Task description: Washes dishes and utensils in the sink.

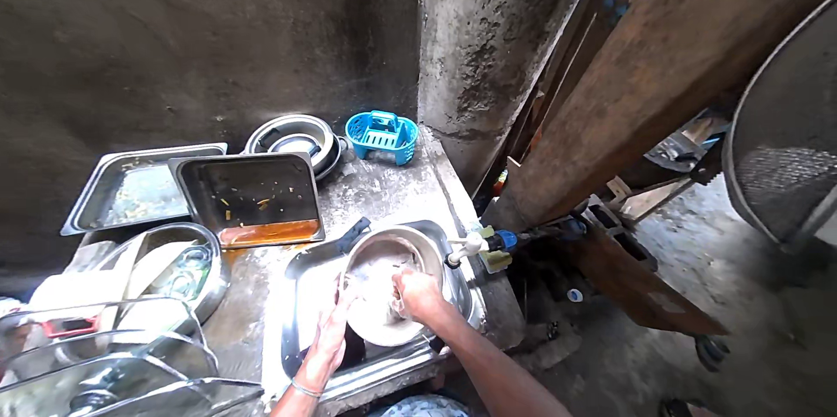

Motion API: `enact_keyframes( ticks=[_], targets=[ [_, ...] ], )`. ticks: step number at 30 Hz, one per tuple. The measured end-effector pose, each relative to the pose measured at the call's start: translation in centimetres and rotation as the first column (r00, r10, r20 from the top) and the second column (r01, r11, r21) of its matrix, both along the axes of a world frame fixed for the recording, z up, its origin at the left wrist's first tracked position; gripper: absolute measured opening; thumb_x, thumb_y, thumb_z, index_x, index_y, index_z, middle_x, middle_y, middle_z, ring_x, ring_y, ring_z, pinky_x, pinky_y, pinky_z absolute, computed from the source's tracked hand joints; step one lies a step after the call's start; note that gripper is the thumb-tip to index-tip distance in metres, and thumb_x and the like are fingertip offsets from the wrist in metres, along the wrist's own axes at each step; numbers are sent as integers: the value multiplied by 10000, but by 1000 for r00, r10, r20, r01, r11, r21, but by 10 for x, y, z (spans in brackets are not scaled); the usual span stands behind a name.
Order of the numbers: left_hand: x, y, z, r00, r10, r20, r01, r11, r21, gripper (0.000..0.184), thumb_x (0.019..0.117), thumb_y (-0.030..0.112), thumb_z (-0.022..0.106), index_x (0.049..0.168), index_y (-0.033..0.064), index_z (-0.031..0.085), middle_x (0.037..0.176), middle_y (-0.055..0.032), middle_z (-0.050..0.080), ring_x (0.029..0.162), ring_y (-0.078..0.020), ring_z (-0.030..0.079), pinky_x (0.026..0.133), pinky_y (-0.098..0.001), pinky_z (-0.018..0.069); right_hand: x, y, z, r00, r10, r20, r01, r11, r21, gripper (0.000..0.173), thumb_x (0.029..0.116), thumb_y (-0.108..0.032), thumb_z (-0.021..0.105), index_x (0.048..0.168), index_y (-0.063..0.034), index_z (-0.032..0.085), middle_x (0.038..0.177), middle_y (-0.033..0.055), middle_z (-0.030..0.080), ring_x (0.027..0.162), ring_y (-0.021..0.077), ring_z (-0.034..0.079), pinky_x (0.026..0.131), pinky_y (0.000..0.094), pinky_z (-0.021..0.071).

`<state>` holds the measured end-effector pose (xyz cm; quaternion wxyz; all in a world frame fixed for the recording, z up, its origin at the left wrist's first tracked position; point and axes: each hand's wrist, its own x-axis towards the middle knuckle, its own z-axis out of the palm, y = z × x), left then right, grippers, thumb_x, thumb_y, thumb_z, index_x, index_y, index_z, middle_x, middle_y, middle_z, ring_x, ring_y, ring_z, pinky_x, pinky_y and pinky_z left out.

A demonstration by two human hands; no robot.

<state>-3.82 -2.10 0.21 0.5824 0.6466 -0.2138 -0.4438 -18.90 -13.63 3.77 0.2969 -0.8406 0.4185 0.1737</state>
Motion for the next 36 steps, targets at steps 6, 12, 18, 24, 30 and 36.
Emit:
enact_keyframes(
  ticks=[6, 12, 18, 24, 30, 36],
  targets=[
    [-6, 0, 3, 998, 14, -65, -14, 1000, 10, 586, 1006, 301, 570, 1514, 46, 428, 1354, -133, 609, 1182, -190, 618, 994, -372, 526, 7, -9, -8, 975, -12, 220, -3, 998, 68, 328, 968, -330, 653, 1210, -109, 666, 1187, 157, 676, 1135, 355, 646, 927, 607, 505],
    [-6, 1, 4, 993, 29, -111, -26, 999, 29, 541, 1026, 279, 528, 1508, 58, 424, 1342, -128, 609, 1172, -185, 619, 985, -372, 530, 15, -13, -6, 978, 2, 210, -11, 999, 42, 339, 991, -332, 650, 1234, -96, 669, 1218, 176, 673, 1143, 378, 645, 942, 614, 499],
    [-5, 3, 1, 991, 45, -130, -43, 999, 15, 481, 1008, 288, 555, 1424, 53, 504, 1217, -108, 653, 1081, -172, 646, 927, -360, 553, 13, -15, 1, 982, -7, 190, 11, 1000, -20, 299, 1009, -237, 606, 1286, -138, 659, 1330, 154, 616, 1138, 370, 648, 917, 604, 515],
    [-5, 2, 6, 996, 54, -74, -53, 998, 18, 536, 994, 277, 578, 1467, 46, 470, 1323, -113, 614, 1169, -163, 609, 987, -352, 520, 0, -4, 20, 972, 216, -93, -215, 976, 19, 288, 1029, -205, 566, 1231, -29, 671, 1242, 264, 656, 1202, 462, 606, 979, 660, 471],
    [-3, 1, 8, 995, 44, -90, -42, 999, 17, 527, 994, 242, 575, 1477, 56, 473, 1310, -111, 624, 1149, -167, 619, 970, -357, 528, 7, 11, 4, 927, 308, -215, -313, 950, 12, 381, 990, -293, 620, 1220, 10, 637, 1196, 259, 659, 1154, 439, 628, 928, 617, 497],
    [0, 3, 5, 993, 59, -97, -58, 998, 17, 504, 1011, 251, 569, 1464, 49, 484, 1288, -122, 639, 1131, -182, 633, 956, -369, 539, 8, 4, 9, 932, 330, -154, -320, 944, 81, 518, 988, -486, 614, 1182, -8, 655, 1170, 257, 667, 1151, 442, 628, 928, 648, 482]
  ],
)
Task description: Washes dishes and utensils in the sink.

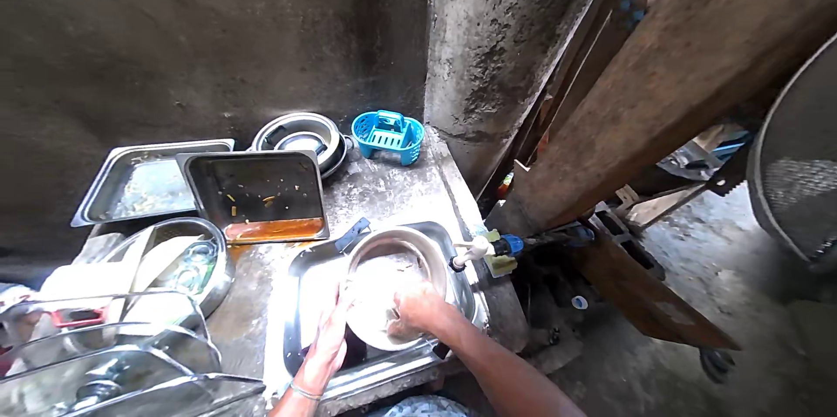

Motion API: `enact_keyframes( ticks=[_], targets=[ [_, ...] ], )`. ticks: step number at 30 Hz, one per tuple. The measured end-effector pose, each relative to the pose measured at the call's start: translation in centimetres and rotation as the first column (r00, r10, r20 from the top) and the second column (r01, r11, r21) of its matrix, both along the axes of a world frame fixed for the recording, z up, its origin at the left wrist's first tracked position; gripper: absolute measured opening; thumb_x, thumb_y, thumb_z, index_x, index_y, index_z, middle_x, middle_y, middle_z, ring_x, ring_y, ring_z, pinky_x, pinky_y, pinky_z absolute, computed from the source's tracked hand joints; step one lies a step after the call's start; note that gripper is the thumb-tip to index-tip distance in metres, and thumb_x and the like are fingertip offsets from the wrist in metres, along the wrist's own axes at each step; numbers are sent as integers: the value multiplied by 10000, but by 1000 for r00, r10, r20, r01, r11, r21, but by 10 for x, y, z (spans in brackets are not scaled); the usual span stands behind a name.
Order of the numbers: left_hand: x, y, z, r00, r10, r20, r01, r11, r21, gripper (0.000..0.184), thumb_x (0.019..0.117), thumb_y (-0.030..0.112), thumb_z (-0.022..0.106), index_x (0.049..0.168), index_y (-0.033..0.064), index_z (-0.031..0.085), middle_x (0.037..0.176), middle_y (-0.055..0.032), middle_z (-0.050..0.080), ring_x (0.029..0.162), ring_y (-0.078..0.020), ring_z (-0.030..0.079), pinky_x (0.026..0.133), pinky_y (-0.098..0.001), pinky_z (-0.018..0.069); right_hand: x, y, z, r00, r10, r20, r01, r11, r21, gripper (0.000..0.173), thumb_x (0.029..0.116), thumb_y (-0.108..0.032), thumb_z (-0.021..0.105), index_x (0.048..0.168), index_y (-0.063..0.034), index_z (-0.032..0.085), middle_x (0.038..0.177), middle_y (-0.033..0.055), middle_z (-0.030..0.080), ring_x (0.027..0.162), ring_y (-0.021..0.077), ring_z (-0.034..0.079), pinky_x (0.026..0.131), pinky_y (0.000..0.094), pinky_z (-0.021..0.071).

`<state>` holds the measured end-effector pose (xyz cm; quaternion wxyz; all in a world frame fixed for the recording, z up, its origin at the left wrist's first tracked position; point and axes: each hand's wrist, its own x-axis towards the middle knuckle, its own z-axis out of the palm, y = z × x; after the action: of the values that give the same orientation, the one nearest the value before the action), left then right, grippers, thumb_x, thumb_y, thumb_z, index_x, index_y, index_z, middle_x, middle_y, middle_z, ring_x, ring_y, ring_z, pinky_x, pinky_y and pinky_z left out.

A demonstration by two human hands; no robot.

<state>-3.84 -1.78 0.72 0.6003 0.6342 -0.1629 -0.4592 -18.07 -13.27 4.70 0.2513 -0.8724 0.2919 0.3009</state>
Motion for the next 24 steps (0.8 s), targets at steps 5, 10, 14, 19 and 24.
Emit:
enact_keyframes(
  ticks=[5, 10, 14, 19, 24],
  targets=[
    [-1, 7, 6, 999, 10, 30, -11, 1000, 19, 554, 1009, 292, 545, 1500, 60, 438, 1367, -121, 597, 1194, -170, 606, 1000, -364, 522, 4, -6, -2, 943, -129, 308, 151, 987, -47, 278, 1010, -250, 574, 1215, -94, 681, 1227, 170, 669, 1123, 387, 656, 895, 627, 519],
    [-3, 25, 1, 996, 85, 28, -86, 995, 53, 560, 1001, 263, 534, 1517, 73, 424, 1387, -128, 582, 1203, -184, 593, 995, -381, 513, 1, -8, 6, 876, -219, 430, 254, 967, -23, 279, 995, -268, 574, 1182, -81, 662, 1182, 152, 676, 1042, 346, 687, 836, 574, 540],
    [-15, 42, 3, 990, 130, 51, -134, 987, 84, 544, 1016, 210, 494, 1520, 30, 397, 1435, -188, 528, 1257, -225, 554, 1041, -419, 478, -3, -10, 1, 921, -136, 366, 143, 990, 6, 421, 1027, -293, 557, 1433, -183, 583, 1380, 144, 608, 1130, 348, 671, 930, 569, 541],
    [-25, 61, 4, 973, 220, 64, -226, 970, 90, 596, 1023, 239, 512, 1546, 3, 354, 1506, -215, 475, 1351, -251, 506, 1120, -423, 430, -1, -8, -4, 916, -87, 393, 69, 996, 60, 422, 1041, -310, 561, 1411, -107, 587, 1324, 154, 638, 1162, 311, 659, 1010, 476, 523],
    [-37, 69, 2, 948, 316, 50, -319, 944, 82, 594, 1019, 286, 533, 1529, 20, 382, 1453, -204, 520, 1281, -247, 556, 1063, -436, 474, 21, -2, 1, 987, 69, 145, -72, 997, 17, 532, 1033, -475, 540, 1474, -178, 533, 1466, 134, 560, 1213, 355, 638, 988, 582, 516]
  ],
)
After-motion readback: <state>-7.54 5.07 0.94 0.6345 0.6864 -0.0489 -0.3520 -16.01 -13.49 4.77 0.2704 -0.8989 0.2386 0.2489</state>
